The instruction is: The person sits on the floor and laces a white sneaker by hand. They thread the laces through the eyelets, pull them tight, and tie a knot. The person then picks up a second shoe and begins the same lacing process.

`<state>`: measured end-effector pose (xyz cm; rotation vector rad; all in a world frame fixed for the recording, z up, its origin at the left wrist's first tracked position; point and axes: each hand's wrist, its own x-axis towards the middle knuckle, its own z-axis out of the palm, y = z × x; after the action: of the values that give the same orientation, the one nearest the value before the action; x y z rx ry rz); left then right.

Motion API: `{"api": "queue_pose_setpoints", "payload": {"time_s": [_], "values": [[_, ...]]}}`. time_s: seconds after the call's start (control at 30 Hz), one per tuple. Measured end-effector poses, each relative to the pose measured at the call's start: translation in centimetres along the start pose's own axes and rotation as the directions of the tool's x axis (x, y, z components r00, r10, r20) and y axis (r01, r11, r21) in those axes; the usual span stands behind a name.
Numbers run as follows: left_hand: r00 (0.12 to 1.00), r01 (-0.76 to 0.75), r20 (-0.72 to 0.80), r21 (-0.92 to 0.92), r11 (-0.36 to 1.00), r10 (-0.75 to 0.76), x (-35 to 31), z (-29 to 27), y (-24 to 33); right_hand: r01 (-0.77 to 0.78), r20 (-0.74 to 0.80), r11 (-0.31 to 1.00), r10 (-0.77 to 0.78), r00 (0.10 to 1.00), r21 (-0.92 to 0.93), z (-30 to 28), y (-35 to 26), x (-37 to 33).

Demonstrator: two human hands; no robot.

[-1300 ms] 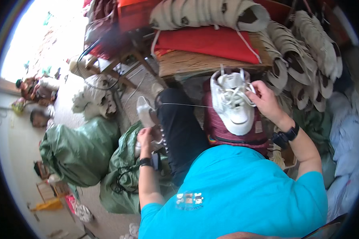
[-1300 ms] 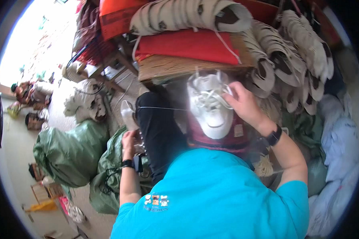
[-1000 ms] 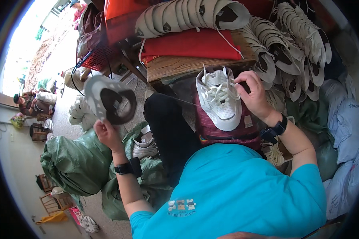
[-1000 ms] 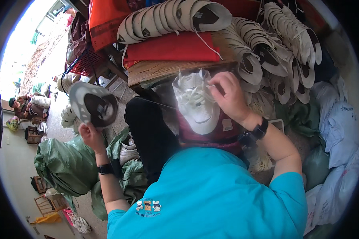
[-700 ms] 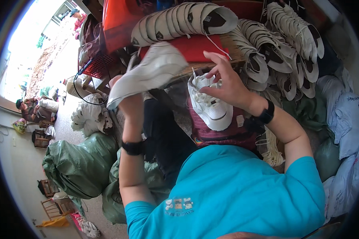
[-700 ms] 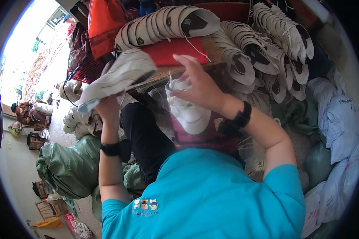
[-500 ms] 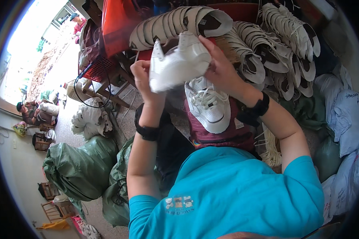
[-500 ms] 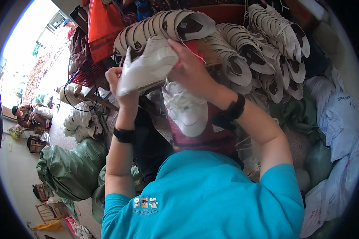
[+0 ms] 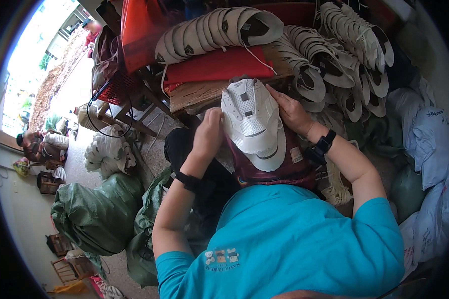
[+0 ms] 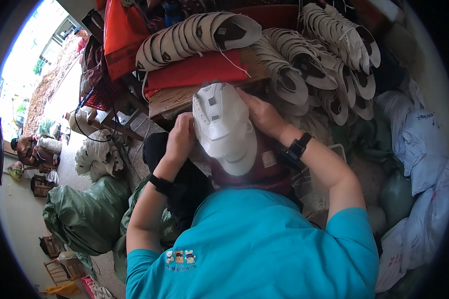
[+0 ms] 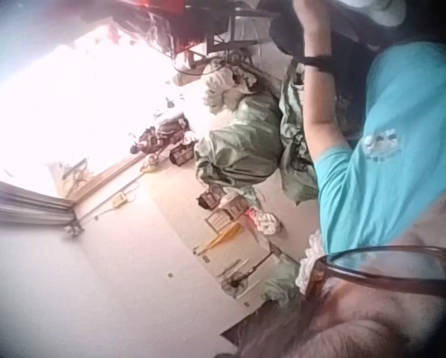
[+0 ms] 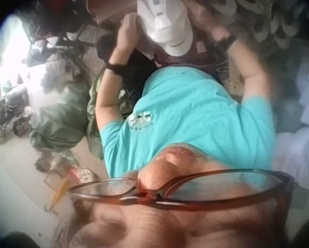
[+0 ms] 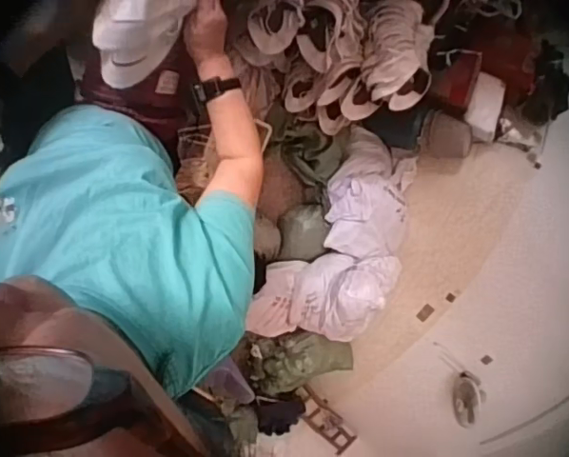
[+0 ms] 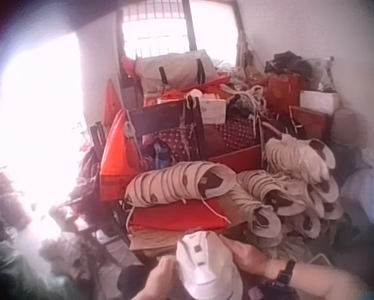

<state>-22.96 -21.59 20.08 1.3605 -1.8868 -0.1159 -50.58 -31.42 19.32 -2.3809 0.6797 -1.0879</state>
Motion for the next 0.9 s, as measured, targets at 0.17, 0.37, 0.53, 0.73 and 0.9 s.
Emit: {"api": "queue_pose_setpoints", "payload": {"time_s": [0.17, 0.37, 0.53, 0.73, 0.9], "values": [[0.812, 0.509, -0.019, -0.467, 0.723, -0.584, 2.1, 0.4, -1.7, 0.004, -0.055, 1.0, -0.003, 0.998, 0.013, 0.5, -0.4, 0.4], [0.806, 0.538, 0.236, -0.675, 0.506, -0.542, 4.5, 2.4, 0.8, -0.382, 0.03, 0.828, 0.407, 0.913, 0.411, -0.2, -0.5, 2.7], [0.933, 0.314, 0.069, -0.631, 0.71, -0.352, 3.4, 3.4, 2.9, -0.345, 0.073, 0.845, 0.347, 0.935, 0.409, 2.2, -2.2, 4.0], [0.833, 0.482, 0.248, -0.765, 0.428, -0.495, 2.7, 6.1, 1.2, -0.558, 0.276, 0.705, 0.485, 0.83, 0.438, 2.3, -0.2, 3.4], [0.854, 0.476, 0.162, -0.624, 0.62, -0.494, 3.4, 7.5, -0.9, -0.49, 0.215, 0.774, 0.44, 0.872, 0.401, 1.7, 1.4, 2.6]]}}
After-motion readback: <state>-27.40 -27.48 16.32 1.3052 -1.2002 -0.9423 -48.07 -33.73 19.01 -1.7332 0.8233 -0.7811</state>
